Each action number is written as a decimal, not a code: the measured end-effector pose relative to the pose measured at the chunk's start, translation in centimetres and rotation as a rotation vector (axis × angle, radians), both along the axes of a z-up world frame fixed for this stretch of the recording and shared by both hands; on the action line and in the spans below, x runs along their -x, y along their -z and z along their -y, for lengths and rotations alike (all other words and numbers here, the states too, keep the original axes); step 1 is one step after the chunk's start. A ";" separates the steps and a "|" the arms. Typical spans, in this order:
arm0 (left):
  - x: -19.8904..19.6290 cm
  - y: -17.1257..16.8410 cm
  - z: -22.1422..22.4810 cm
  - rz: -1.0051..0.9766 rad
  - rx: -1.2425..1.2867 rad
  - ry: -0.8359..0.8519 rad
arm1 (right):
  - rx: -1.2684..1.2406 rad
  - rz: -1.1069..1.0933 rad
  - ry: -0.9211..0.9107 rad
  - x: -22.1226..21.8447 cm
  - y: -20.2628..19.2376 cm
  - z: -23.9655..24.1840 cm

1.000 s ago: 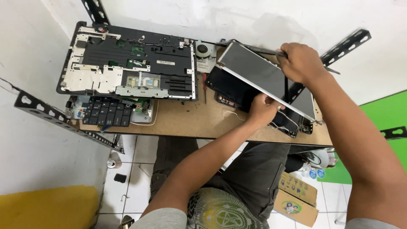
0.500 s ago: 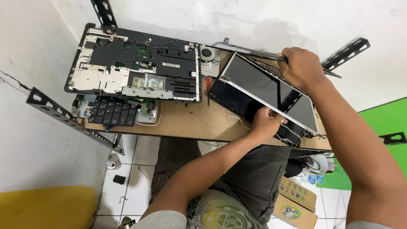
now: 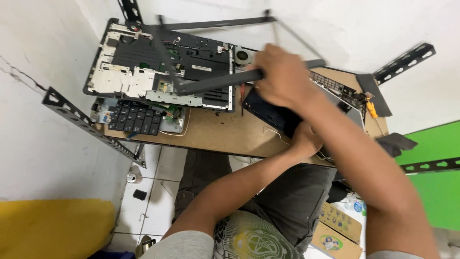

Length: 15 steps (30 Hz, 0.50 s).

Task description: Routing internal antenna and display cables around a laptop screen and installing the protective bezel.

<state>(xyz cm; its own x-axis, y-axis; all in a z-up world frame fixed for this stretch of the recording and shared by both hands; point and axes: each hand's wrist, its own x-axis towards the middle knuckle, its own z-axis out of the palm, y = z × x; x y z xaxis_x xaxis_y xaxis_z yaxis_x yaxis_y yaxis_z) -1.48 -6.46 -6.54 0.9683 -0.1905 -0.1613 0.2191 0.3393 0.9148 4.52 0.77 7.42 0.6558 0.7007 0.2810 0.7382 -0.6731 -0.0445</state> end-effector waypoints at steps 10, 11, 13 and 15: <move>-0.8 2.1 3.4 -0.134 -0.266 -0.105 | 0.083 0.082 -0.057 -0.2 10.6 -14.0; -0.6 1.9 3.1 -0.105 -0.252 -0.090 | 0.018 0.030 -0.101 0.9 9.4 -14.2; -0.3 1.5 2.3 -0.080 -0.238 -0.072 | -0.048 -0.025 -0.143 2.1 8.3 -14.6; 0.1 0.9 1.5 -0.053 -0.199 -0.032 | -0.058 -0.030 -0.187 1.9 8.4 -14.7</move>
